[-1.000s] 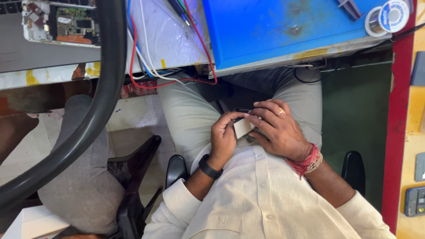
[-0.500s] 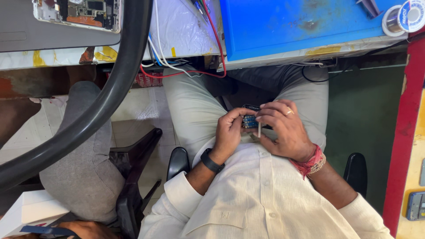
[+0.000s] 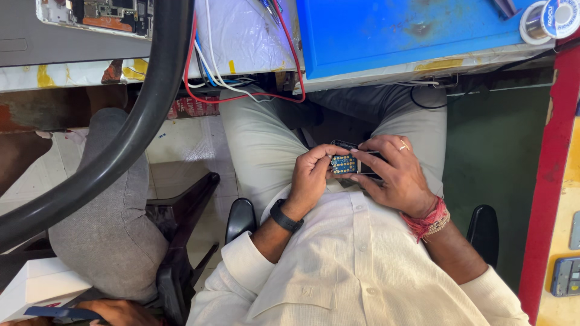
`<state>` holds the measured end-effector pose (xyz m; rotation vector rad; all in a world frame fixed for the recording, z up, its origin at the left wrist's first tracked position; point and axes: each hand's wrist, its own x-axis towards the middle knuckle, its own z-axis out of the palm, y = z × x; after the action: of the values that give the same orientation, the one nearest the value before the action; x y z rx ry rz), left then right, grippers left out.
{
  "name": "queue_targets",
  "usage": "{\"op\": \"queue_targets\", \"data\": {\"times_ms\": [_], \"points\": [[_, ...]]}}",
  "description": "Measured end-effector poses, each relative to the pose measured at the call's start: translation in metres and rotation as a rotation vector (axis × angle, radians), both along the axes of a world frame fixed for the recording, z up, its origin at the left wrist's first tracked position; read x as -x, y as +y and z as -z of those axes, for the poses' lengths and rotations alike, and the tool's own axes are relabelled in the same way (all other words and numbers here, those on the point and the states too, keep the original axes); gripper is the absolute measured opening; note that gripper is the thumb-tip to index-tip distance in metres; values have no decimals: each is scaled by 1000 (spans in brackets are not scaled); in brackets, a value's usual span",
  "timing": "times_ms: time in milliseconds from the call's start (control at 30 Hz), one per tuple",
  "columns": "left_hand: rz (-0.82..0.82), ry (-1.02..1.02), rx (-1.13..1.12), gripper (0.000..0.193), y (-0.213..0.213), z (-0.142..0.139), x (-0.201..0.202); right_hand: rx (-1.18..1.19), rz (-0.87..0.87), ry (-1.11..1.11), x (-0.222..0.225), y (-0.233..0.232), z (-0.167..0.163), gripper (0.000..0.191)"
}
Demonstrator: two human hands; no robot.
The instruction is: The person holds a small electronic device with a circuit board and screen, manipulating wires and components with both hands. They appear to be connecting or adjusting internal parts of the device while seated at a workbench.
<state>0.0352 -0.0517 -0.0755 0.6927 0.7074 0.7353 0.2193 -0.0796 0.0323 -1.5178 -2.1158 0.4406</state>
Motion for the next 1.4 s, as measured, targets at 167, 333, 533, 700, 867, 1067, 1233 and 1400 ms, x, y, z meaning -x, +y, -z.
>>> {"op": "queue_targets", "data": {"times_ms": [167,333,533,700,867,1067,1233,1400], "points": [[-6,-8,4,27,2,-7,3,36,16,-68,2,3,-3,49],[10,46,-66,31,5,-16,4,31,21,-82,4,3,1,46],[3,-24,11,38,8,-17,4,-17,78,99,1,0,8,43],[-2,-63,19,38,9,-17,5,10,156,162,4,-2,9,41],[14,-80,-51,41,9,-21,8,-14,166,42,8,-1,5,43],[44,-152,-118,50,9,-22,10,-34,165,44,9,2,1,43],[78,-134,-182,68,8,-23,13,-31,171,66,8,0,1,43],[106,-32,-247,70,10,-29,16,-20,159,120,5,-2,3,44]]}}
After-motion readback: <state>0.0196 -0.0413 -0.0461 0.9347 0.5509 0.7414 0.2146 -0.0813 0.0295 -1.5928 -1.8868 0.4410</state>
